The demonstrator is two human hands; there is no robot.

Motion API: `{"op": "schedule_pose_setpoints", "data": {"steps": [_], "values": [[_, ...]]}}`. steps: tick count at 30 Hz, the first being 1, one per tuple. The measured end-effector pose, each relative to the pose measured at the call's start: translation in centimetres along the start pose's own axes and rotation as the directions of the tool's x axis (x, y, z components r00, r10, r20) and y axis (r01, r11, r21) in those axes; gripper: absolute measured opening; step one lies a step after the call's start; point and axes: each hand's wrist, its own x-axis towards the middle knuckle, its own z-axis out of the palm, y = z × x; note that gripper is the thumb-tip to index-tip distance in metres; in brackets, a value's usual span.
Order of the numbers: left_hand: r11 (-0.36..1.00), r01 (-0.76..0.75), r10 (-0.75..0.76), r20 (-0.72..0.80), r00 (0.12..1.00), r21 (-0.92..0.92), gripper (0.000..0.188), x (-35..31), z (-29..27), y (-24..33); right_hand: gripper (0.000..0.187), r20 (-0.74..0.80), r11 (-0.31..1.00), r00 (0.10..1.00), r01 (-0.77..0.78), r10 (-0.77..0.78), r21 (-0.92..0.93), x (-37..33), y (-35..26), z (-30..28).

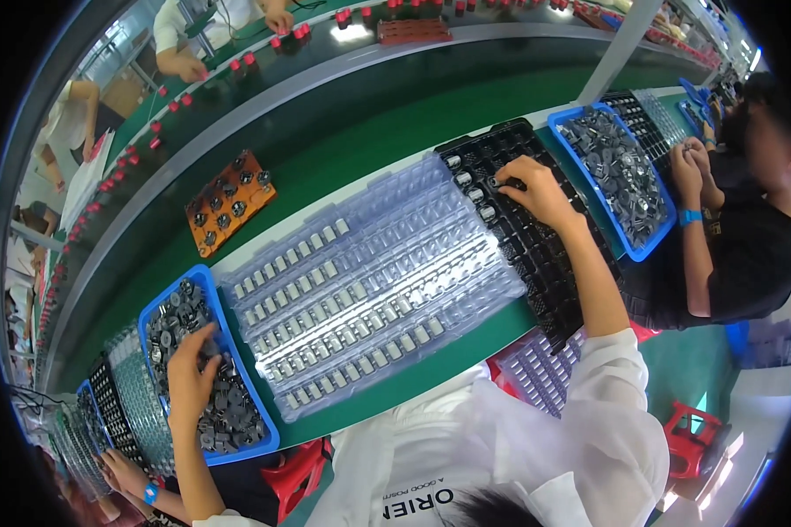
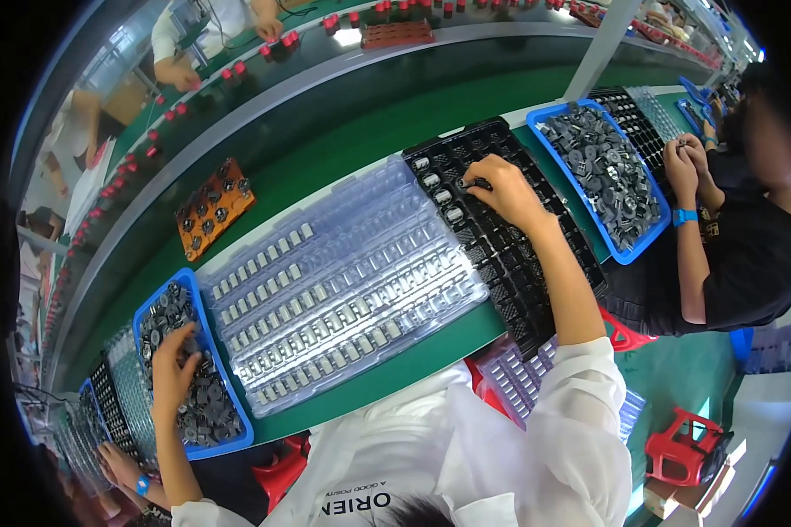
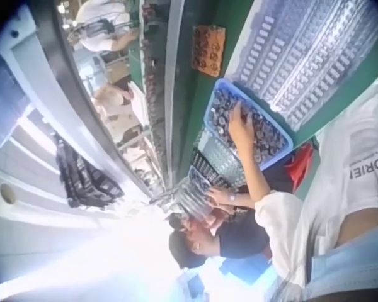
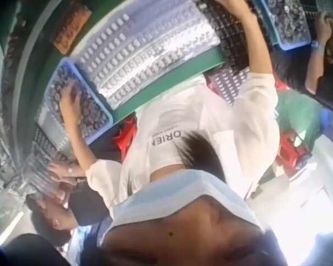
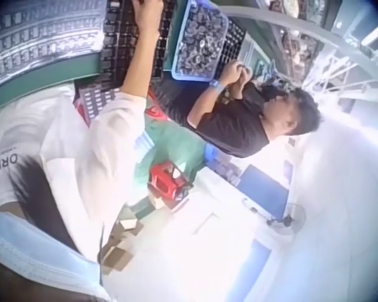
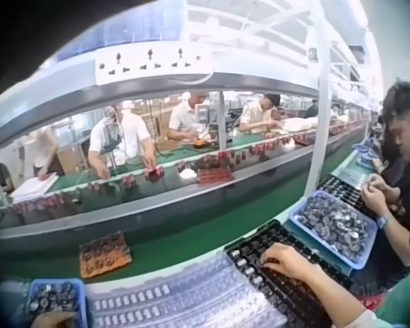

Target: The person sorts small electronic components by hand on an assembly line, placing them into plastic trays.

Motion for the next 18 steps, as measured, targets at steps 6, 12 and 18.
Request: {"op": "schedule_pose_setpoints", "data": {"steps": [6,12,18], "values": [[0.915,0.026,-0.135,-0.246,0.96,-0.402,0.035,-0.2,-0.1,-1.9,0.022,0.038,0.967,0.986,0.168,-0.164,-0.191,0.0,-2.2,-0.6],[0.558,0.059,-0.301,-0.135,0.944,-0.828,0.046,-1.7,1.3,2.7,0.035,0.151,0.948,0.985,0.035,-0.087,0.316,-3.6,-15.7,2.9],[0.236,-0.004,-0.227,-0.059,0.972,-0.972,0.038,-1.1,4.3,10.1,0.028,-0.066,0.992,0.996,0.061,-0.054,0.106,-6.0,-19.1,7.3]]}}
